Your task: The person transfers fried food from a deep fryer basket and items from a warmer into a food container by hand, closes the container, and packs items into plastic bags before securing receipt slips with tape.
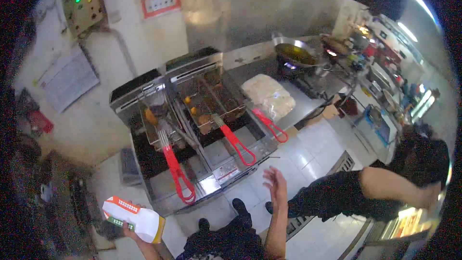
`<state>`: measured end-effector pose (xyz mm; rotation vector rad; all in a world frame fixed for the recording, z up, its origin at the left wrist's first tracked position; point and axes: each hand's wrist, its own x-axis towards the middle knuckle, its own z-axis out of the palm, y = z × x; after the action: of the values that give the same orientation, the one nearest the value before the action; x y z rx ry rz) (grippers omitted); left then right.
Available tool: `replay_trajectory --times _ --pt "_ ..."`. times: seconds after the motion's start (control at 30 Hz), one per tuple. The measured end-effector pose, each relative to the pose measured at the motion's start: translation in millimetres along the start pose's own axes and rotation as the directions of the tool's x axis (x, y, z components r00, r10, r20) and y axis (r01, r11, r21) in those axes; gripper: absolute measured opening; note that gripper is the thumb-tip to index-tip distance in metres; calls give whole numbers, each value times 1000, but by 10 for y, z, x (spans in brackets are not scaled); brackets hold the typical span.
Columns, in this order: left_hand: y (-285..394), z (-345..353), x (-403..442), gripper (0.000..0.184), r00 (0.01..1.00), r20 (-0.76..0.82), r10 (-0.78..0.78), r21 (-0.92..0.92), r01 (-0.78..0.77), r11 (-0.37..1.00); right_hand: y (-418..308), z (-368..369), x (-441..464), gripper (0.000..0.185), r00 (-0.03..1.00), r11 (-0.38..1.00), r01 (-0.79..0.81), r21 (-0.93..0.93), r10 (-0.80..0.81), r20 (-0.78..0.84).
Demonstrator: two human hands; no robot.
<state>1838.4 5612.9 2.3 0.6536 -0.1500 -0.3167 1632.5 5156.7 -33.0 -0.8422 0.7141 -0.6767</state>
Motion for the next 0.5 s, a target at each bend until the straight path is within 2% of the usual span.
replay_trajectory --times 0.07,0.1,0.17,0.2,0.23,0.27,0.3,0.33,0.4,0.5 --pt "-156 4 -86 81 983 -169 73 -21 -78 997 -323 286 564 47 986 1000 -2 -18 5 169" --pt "-192 275 -159 80 960 -254 116 -41 -130 991 -452 453 805 47 981 999 -35 -22 39 188" --pt "-415 426 -343 80 927 -318 201 30 -202 979 -544 736 1195 48 914 968 -89 -233 173 368" --pt "-535 405 -482 80 892 -368 262 75 -252 965 -537 852 1335 48 903 969 -100 -228 184 387" --pt "-651 300 -619 79 853 -440 280 79 -274 958 -532 991 1421 47 839 948 -177 -263 285 463" --pt "-720 303 -775 79 844 -447 295 90 -286 954 -502 1058 1497 46 759 922 -242 -301 374 533" --pt "-813 346 -897 78 810 -530 253 34 -277 960 -330 1030 1674 43 680 910 -283 -302 412 607" --pt "-889 430 -960 77 770 -605 202 -25 -272 962 -345 1101 1721 43 667 908 -286 -306 418 617" --pt "-965 470 -1077 76 740 -639 212 -14 -287 958 -378 1240 1742 38 552 817 -424 -392 576 603" --pt "-975 470 -1192 75 717 -651 249 27 -305 952 -348 1421 1730 33 555 794 -518 -318 595 581"
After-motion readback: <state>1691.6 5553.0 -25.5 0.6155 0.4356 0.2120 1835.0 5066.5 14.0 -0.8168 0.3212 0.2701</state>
